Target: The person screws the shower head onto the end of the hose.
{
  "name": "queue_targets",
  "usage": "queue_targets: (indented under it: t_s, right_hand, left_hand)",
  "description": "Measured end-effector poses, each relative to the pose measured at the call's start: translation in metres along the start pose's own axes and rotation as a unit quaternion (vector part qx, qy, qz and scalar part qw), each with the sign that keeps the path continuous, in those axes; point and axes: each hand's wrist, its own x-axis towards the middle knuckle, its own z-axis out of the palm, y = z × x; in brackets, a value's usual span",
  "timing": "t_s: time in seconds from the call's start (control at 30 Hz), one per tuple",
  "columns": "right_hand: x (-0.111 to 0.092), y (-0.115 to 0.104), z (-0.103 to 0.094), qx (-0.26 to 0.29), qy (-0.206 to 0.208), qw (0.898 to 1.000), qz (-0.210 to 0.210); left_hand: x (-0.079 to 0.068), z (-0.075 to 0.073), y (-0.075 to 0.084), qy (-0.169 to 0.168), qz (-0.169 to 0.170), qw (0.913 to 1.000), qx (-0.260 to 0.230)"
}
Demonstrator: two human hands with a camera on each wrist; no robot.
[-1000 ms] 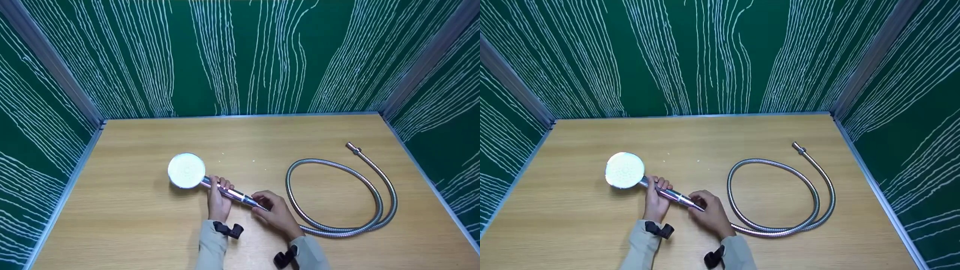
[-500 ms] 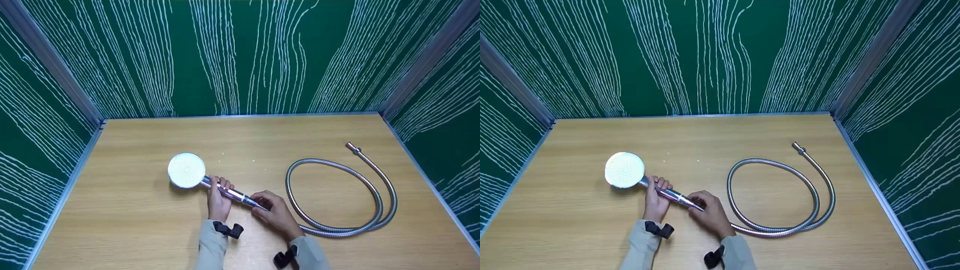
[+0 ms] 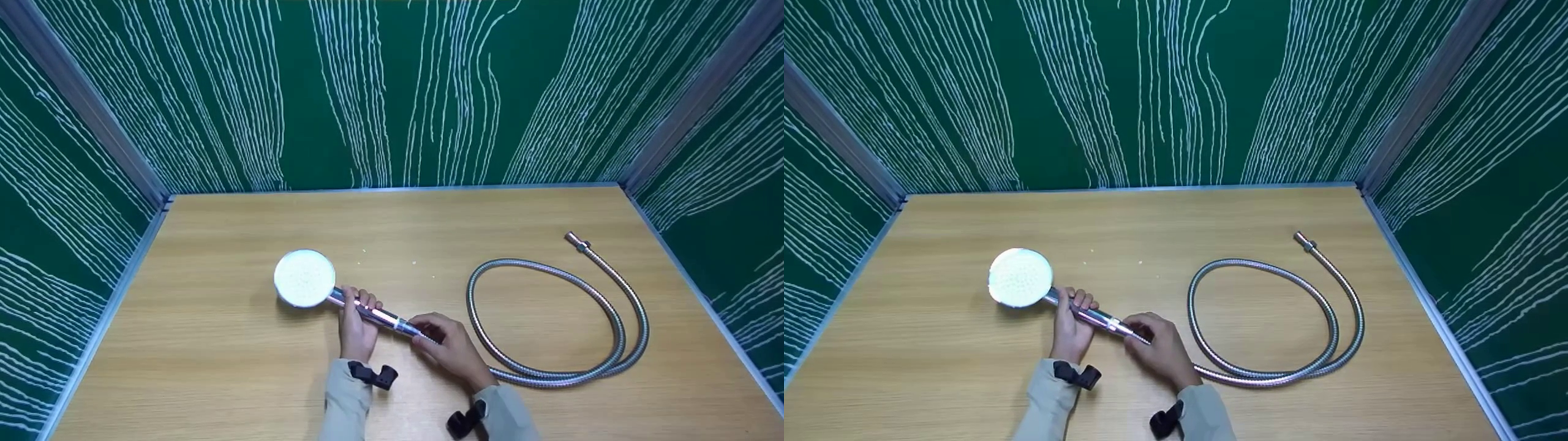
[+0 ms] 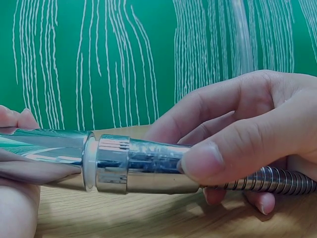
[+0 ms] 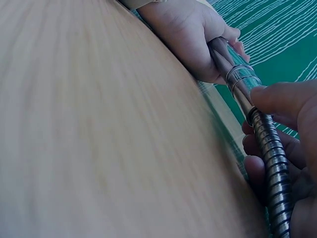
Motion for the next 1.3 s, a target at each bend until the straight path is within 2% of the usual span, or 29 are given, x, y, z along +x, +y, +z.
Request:
queue_targets:
  t_s: [0.4,0.77,1.03,1.3]
  right_hand:
    - [-0.0002,-0.0013,0.0001,-0.002,-0.006,1.0,0.015]
    - [0.0003,-0.0018,-0.0008,0.0,-0.004,1.0,0.013]
    - [0.0009,-0.0018,0.0001,-0.006,-0.005,1.0,0.025]
    - [0.0009,-0.0019,0.0012,-0.008,-0.006,1.0,0.014]
  left_hand:
    - [-0.0005,0.0012,-0.0001,0.017,0.001,0.9998,0.005]
    - [0.0001,0.0014,-0.0004,0.016,0.003,0.9999,0.0]
    - [0.0,0.002,-0.0002,0.019,0.0,0.9998,0.002]
    - [-0.0001,0.0011,0.0001,0.015,0.001,0.9999,0.001]
